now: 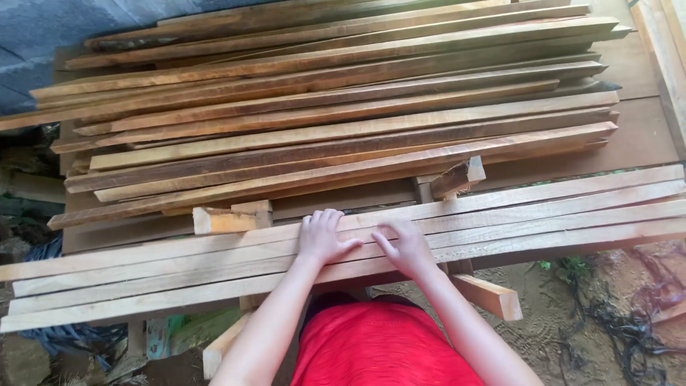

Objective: Aligning and inspecting thin wooden strips on a storage rack in a workshop.

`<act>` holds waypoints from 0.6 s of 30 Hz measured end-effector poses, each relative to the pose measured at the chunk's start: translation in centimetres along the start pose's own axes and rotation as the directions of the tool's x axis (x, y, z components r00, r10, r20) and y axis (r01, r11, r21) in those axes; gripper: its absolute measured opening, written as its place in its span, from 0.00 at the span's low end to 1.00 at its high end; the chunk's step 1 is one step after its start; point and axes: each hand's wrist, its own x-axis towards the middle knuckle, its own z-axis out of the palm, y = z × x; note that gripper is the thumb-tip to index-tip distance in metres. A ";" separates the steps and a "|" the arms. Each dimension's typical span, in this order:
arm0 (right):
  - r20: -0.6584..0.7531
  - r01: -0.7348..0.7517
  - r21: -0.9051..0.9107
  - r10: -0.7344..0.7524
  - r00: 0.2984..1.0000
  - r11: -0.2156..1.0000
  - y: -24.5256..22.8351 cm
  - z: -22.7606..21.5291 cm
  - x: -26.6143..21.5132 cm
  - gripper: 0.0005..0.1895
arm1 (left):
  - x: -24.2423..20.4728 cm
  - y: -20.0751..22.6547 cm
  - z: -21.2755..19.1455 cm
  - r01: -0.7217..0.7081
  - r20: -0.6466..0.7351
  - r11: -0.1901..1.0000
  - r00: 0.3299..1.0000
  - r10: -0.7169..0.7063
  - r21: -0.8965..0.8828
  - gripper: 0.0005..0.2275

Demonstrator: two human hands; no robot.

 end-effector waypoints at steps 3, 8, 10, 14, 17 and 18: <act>-0.115 0.149 -0.455 -0.224 0.968 0.878 2.7 2.5 3.8 0.33 | 3.0 -0.9 -1.1 0.028 0.133 0.999 0.991 -0.024 -0.029 0.39; 0.512 -0.100 -0.612 0.490 0.706 0.784 0.0 0.7 11.4 0.51 | 4.8 -1.8 -2.7 0.128 0.322 0.988 0.942 -0.095 -0.085 0.40; 0.573 -0.118 -0.620 0.550 0.607 0.775 0.2 0.7 12.2 0.57 | 4.8 -2.1 -2.5 0.195 0.415 0.976 0.899 -0.138 -0.097 0.40; 0.592 -0.094 -0.626 0.549 0.590 0.775 1.1 1.3 11.7 0.59 | 4.6 -2.8 -0.3 0.155 0.344 0.982 0.932 -0.109 -0.107 0.43; 0.583 -0.081 -0.627 0.535 0.612 0.775 0.7 1.5 10.2 0.59 | 3.6 -2.9 0.4 0.151 0.329 0.982 0.939 -0.106 -0.114 0.43; 0.583 -0.081 -0.620 0.528 0.618 0.780 0.5 1.4 9.6 0.59 | 3.2 -2.8 0.6 0.156 0.330 0.981 0.937 -0.109 -0.119 0.43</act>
